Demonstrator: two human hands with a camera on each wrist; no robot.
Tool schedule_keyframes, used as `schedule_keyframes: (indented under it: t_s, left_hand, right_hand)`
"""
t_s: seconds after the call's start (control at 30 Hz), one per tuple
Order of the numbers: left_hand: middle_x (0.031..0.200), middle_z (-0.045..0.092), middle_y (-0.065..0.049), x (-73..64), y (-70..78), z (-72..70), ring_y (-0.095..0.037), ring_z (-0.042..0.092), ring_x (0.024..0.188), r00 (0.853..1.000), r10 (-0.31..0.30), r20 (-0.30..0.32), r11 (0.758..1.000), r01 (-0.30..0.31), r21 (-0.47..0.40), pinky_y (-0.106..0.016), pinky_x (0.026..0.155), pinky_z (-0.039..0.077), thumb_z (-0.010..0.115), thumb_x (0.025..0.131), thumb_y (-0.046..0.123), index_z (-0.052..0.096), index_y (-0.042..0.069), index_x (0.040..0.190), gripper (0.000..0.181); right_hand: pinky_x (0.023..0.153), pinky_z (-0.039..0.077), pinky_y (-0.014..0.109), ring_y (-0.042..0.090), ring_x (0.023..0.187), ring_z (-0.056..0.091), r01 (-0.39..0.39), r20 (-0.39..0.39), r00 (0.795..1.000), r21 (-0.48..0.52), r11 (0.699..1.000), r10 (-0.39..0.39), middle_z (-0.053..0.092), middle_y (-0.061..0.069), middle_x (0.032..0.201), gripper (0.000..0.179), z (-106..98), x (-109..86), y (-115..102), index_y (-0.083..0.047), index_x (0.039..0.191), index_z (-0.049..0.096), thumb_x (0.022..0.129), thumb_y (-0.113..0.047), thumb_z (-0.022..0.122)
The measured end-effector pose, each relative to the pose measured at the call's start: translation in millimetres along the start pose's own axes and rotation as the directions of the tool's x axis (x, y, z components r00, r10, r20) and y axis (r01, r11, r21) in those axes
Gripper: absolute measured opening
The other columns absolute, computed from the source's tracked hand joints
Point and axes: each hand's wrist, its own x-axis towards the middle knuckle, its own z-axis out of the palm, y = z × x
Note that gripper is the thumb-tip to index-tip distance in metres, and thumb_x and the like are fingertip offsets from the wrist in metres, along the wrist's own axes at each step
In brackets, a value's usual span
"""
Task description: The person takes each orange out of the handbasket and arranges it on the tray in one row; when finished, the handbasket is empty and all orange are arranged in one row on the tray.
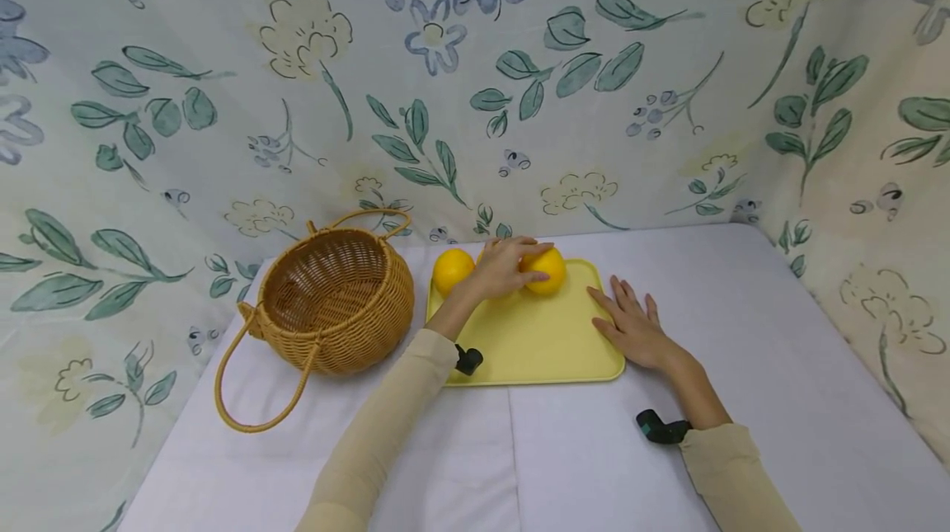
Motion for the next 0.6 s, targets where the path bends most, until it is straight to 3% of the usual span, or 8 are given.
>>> schedule_keyframes:
  t_s: [0.37,0.6]
  left_hand:
    - [0.164,0.043,-0.012,-3.4,1.7,-1.9,-0.034,0.038,0.152,0.999,-0.017,-0.034,0.998,0.018,0.057,-0.067,0.125,0.017,0.066,0.099,0.048,0.049,0.030,0.155,0.061]
    - [0.166,0.037,-0.015,-23.0,0.5,-12.1,-0.041,0.036,0.152,0.992,0.006,-0.124,0.997,0.004,0.077,-0.068,0.124,0.022,0.062,0.102,0.048,0.046,0.028,0.157,0.060]
  right_hand:
    - [0.119,-0.014,0.076,0.053,0.157,-0.005,0.004,0.005,1.000,0.010,1.000,-0.004,-0.003,0.032,0.170,0.061,-2,1.3,2,-0.009,0.163,0.028,0.110,-0.036,0.045]
    - [0.120,-0.015,0.074,0.052,0.157,-0.007,-0.003,0.040,0.999,0.035,0.999,0.001,-0.005,0.031,0.170,0.065,-11,-1.8,6,-0.009,0.164,0.026,0.110,-0.038,0.046]
